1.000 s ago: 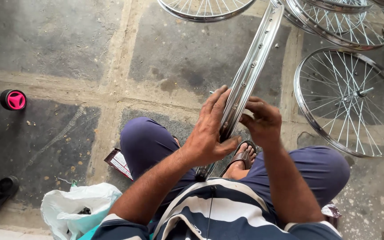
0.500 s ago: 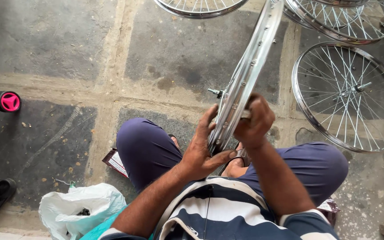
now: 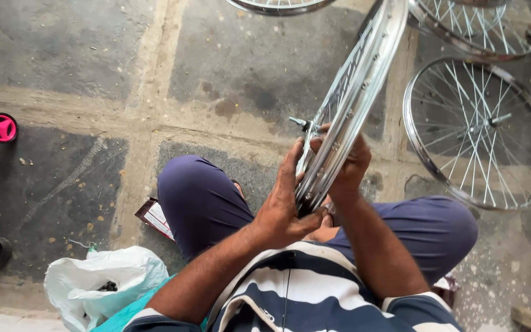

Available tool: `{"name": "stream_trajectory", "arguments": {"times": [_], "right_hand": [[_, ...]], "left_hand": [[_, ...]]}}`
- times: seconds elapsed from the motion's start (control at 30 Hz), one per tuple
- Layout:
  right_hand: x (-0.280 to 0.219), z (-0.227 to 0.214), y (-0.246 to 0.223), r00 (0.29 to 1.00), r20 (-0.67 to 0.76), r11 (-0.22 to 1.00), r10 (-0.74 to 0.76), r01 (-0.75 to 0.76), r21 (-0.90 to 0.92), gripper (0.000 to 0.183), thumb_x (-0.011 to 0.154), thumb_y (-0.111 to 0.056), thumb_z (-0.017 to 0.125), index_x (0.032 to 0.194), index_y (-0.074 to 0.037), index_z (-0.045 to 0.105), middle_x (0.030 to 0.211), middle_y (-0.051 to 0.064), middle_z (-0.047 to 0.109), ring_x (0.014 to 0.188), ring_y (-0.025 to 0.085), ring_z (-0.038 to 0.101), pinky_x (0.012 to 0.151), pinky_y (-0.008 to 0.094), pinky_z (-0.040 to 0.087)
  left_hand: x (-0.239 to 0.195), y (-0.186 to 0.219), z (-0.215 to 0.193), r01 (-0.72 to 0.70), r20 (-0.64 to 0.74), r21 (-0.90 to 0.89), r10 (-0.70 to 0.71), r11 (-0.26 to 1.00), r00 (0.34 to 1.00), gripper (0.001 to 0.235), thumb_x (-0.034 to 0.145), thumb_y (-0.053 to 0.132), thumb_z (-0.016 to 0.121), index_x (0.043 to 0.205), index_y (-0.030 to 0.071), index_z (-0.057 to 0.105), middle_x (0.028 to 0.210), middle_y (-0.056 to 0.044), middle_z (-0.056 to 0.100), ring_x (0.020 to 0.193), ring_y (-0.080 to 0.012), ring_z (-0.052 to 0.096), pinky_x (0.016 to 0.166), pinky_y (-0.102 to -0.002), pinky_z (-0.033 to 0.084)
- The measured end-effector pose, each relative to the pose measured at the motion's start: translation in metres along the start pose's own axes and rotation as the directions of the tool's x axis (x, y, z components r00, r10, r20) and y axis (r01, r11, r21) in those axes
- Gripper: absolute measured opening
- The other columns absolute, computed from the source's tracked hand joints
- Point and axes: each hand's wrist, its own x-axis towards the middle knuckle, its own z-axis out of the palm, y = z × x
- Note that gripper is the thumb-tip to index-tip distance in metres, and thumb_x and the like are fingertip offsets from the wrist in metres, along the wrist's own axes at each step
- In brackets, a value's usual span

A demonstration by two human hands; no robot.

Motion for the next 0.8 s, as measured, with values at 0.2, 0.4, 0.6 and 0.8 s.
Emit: {"name": "stream_trajectory", "arguments": {"times": [0.2,0.4,0.6,0.8], "right_hand": [[0.045,-0.032,-0.022,0.650,0.759,0.825,-0.009,-0.424,0.373,0.029,0.096,-0.009,0.074,0.123,-0.002,0.068,0.129,0.018,0.069,0.111,0.024,0.075,0.098,0.042,0.064],[0.023,-0.018,0.001,0.867,0.226,0.865,-0.444,0.480,-0.143,0.032,0.093,0.000,0.085,0.117,-0.009,0.065,0.115,0.014,0.075,0.105,0.019,0.078,0.091,0.030,0.065],[-0.001,-0.038,0.005,0.887,0.289,0.932,-0.361,0.339,0.126,0.045,0.094,0.002,0.082,0.133,-0.009,0.062,0.126,0.016,0.069,0.123,0.026,0.072,0.104,0.036,0.065],[0.060,-0.080,0.001,0.674,0.728,0.863,-0.125,-0.288,0.415,0.034,0.101,-0.007,0.072,0.133,0.002,0.064,0.135,0.019,0.066,0.118,0.027,0.070,0.102,0.040,0.061]], "left_hand": [[-0.002,-0.003,-0.006,0.047,0.018,0.011,-0.047,0.999,0.999,0.115,0.094,0.016,0.075,0.164,0.008,-0.016,0.167,-0.038,0.013,0.159,-0.0494,0.024,0.127,-0.063,0.031],[-0.001,-0.006,-0.004,0.047,0.018,-0.106,-0.045,0.993,0.999,0.108,0.102,0.015,0.069,0.166,0.012,-0.017,0.169,-0.037,0.017,0.159,-0.0457,0.035,0.126,-0.058,0.045],[0.001,-0.003,-0.007,-0.020,0.018,0.017,0.019,1.000,1.000,0.117,0.093,0.011,0.074,0.164,0.015,-0.019,0.167,-0.038,0.014,0.158,-0.0505,0.027,0.127,-0.063,0.033],[0.005,0.007,-0.010,0.066,0.120,-0.005,-0.065,0.998,0.991,0.117,0.087,0.004,0.067,0.164,0.014,-0.020,0.166,-0.037,0.015,0.156,-0.0476,0.035,0.124,-0.060,0.041]]}}
